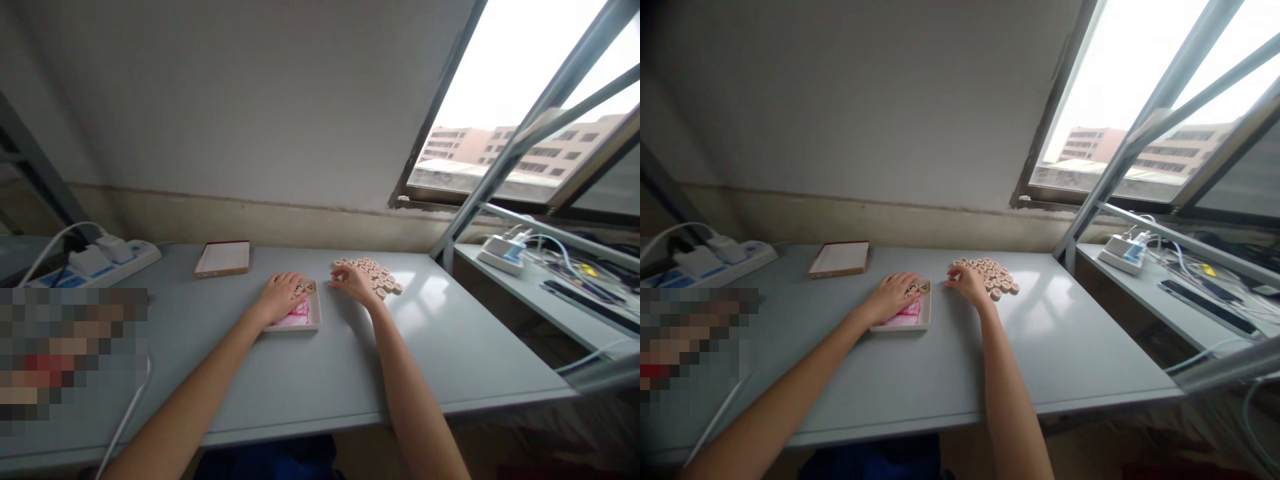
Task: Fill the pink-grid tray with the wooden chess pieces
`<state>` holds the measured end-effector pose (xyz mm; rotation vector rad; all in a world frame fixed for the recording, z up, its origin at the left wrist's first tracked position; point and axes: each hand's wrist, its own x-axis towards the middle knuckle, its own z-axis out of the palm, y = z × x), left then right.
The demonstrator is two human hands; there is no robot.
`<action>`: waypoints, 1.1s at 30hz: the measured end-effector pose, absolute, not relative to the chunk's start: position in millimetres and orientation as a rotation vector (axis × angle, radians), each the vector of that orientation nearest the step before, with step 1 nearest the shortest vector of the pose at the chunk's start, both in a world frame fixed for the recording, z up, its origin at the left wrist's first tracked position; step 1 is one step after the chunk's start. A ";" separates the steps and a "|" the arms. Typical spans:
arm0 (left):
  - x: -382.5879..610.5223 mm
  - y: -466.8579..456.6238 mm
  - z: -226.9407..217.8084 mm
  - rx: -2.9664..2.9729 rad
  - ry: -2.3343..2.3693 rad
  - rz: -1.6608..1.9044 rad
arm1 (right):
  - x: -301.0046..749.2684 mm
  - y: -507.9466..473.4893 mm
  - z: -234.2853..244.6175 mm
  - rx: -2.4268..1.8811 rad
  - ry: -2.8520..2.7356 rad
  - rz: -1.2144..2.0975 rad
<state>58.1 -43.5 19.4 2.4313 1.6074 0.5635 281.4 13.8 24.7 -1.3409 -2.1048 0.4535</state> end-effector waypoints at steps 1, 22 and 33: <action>57.7 -43.3 18.9 2.436 1.601 0.569 | 279.4 14.1 26.2 -1.258 -2.066 0.542; 58.1 -45.0 21.1 2.504 1.621 0.601 | 233.4 -14.7 45.1 -0.882 -2.354 0.746; 58.3 -46.9 20.4 2.572 1.655 0.607 | 232.8 -11.6 39.9 -0.852 -2.391 0.617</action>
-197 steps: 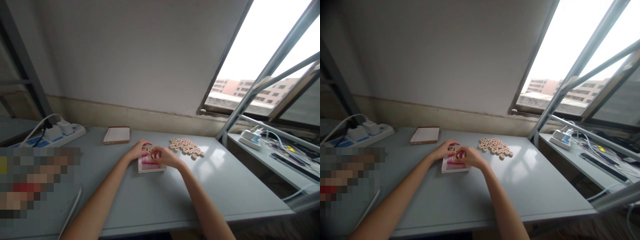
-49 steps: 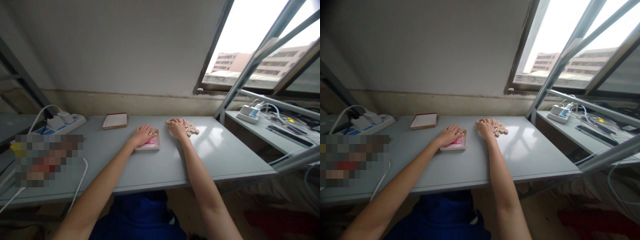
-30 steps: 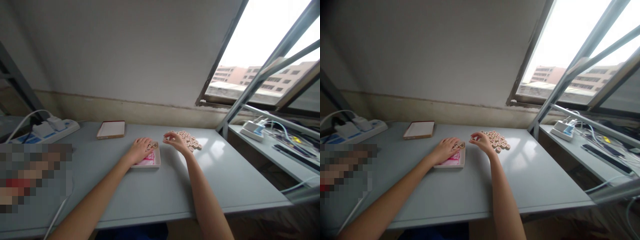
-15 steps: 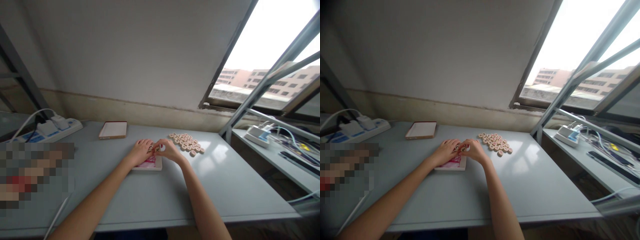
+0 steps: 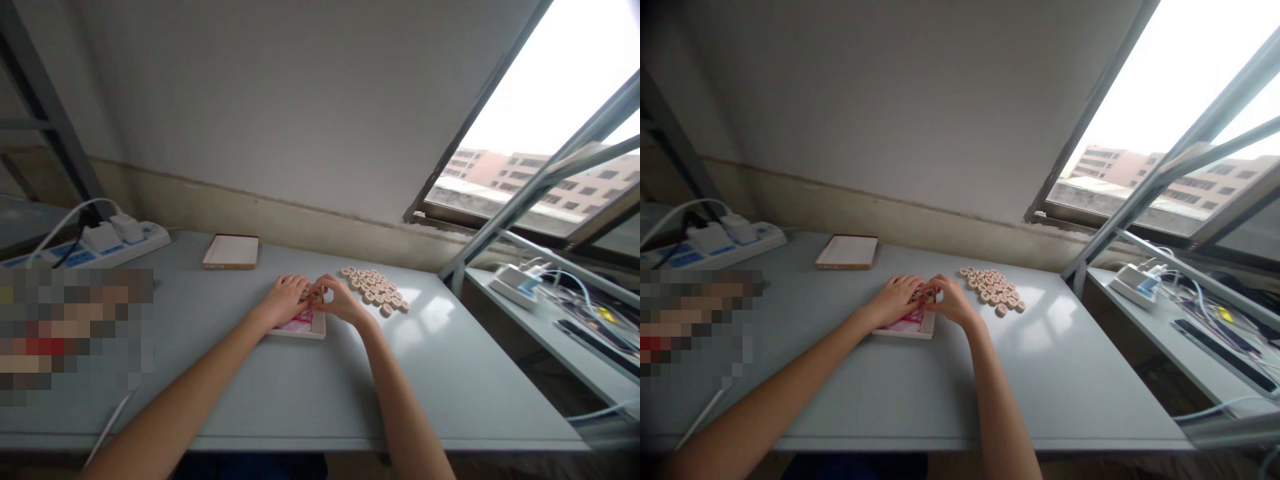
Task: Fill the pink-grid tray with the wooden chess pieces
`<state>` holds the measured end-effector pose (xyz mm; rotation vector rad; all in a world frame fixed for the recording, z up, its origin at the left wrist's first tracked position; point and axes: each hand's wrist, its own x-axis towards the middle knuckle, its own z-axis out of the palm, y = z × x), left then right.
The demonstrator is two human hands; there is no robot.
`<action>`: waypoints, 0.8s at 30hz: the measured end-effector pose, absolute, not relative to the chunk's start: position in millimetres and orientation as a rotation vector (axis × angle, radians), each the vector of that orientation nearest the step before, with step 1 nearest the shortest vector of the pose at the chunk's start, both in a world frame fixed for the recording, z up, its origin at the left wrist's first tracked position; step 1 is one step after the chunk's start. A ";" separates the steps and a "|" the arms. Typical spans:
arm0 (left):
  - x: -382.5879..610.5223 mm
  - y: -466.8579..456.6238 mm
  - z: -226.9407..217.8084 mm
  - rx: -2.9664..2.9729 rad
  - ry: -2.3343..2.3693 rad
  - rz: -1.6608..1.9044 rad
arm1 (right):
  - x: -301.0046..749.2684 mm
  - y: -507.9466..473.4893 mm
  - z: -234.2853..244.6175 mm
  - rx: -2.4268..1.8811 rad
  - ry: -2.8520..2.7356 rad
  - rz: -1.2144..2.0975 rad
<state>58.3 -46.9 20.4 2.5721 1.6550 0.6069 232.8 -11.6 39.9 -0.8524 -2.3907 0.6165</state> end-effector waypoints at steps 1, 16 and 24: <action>58.4 -47.3 20.7 2.575 1.656 0.606 | 232.0 -12.2 40.2 -0.873 -2.387 0.567; 57.2 -48.2 21.1 2.556 1.643 0.629 | 233.2 -25.2 57.7 -1.133 -2.446 0.230; 57.2 -42.1 19.4 2.514 1.674 0.608 | 236.4 -34.4 66.6 -1.211 -2.593 0.084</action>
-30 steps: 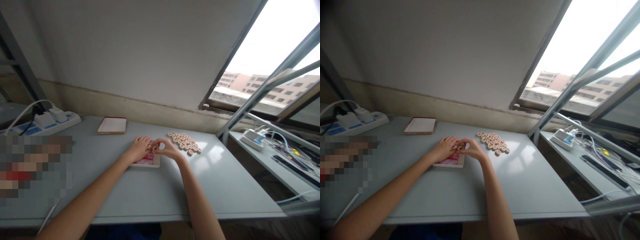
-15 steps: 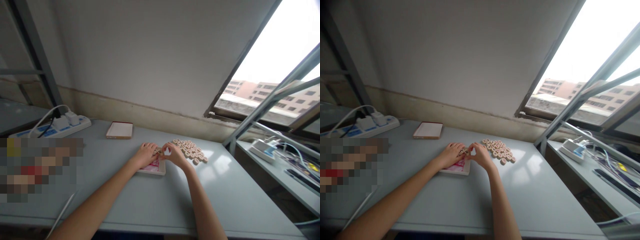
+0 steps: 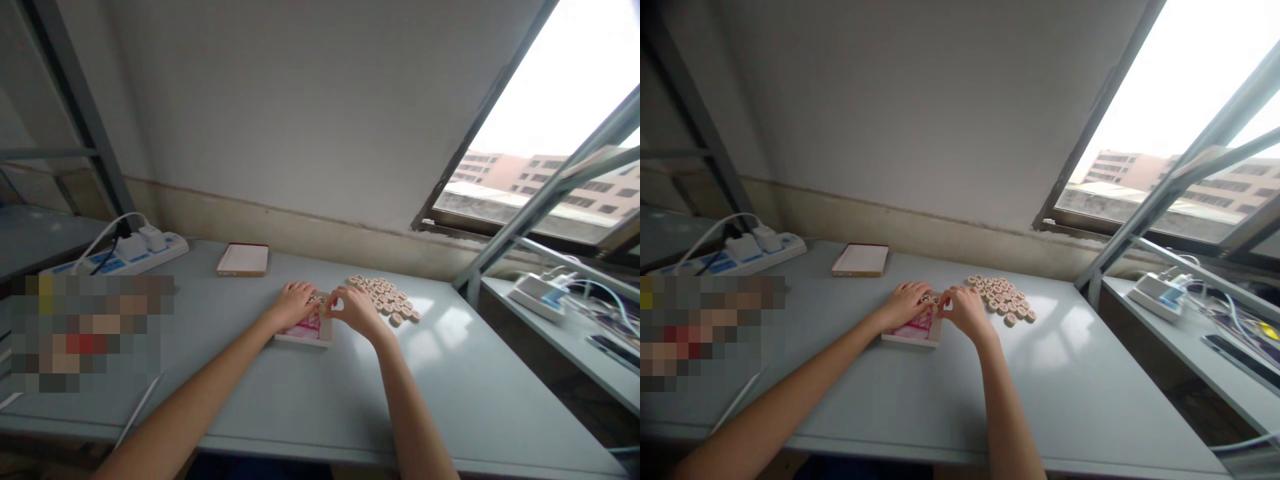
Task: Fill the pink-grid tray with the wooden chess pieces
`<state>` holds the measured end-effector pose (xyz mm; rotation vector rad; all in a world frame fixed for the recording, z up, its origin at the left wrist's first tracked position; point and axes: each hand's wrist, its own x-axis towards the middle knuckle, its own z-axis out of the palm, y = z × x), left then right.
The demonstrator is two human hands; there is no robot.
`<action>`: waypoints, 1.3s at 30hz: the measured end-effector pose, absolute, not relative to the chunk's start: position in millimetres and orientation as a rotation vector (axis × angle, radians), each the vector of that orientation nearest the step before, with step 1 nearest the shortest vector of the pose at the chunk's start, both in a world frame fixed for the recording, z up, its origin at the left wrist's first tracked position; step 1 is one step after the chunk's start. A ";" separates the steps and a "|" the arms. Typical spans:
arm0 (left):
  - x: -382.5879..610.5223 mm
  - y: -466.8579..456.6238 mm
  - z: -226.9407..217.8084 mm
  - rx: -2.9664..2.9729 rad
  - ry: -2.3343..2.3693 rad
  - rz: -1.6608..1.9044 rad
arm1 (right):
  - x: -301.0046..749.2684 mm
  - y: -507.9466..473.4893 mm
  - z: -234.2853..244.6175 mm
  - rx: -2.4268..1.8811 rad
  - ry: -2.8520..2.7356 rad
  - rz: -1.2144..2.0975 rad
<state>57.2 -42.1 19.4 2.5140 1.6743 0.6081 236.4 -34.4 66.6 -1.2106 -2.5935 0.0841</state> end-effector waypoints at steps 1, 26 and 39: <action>57.0 -40.4 20.9 2.507 1.670 0.581 | 235.1 -36.7 67.0 -1.215 -2.620 0.075; 60.5 25.7 15.0 2.071 1.289 0.620 | 213.8 -43.2 44.4 -1.124 -2.716 0.010; 61.7 10.1 17.3 2.038 1.353 0.821 | 230.2 -19.8 55.3 -1.282 -2.357 -0.104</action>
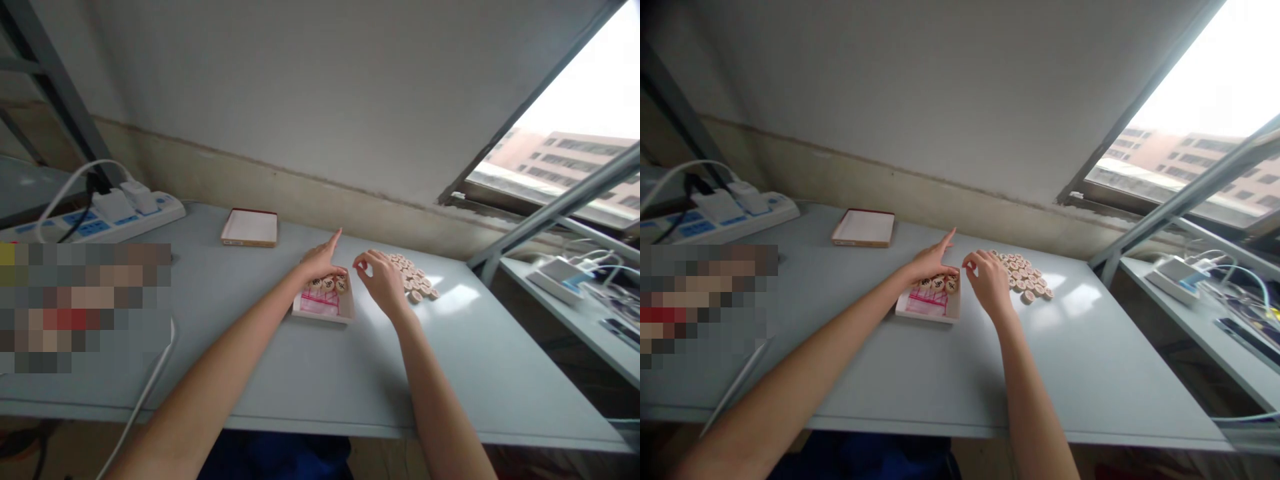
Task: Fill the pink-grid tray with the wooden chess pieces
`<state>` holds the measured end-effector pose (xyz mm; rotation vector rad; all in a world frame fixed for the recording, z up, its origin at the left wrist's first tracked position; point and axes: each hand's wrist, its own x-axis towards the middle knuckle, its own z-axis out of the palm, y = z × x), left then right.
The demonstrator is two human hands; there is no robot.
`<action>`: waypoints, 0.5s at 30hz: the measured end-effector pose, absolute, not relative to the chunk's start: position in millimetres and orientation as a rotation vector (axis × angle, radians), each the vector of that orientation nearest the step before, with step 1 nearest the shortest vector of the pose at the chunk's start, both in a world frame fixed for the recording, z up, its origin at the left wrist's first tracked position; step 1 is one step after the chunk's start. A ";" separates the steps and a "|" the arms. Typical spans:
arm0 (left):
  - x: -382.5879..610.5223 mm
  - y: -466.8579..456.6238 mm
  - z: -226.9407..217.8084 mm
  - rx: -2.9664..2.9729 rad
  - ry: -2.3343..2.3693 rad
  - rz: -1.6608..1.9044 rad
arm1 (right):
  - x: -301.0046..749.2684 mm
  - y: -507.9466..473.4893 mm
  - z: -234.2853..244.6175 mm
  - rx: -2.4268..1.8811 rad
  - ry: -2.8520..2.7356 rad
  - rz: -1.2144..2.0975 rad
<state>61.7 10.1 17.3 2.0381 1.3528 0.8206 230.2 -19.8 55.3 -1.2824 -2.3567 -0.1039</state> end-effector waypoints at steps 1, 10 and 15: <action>61.6 10.0 16.9 2.035 1.356 0.826 | 236.6 -16.5 52.4 -1.367 -2.318 -0.216; 60.3 12.8 14.5 2.046 1.342 0.834 | 280.2 -0.5 24.4 -1.656 -2.156 -0.663; 60.6 10.9 16.6 2.037 1.355 0.844 | 275.6 -4.3 33.8 -1.704 -2.214 -0.624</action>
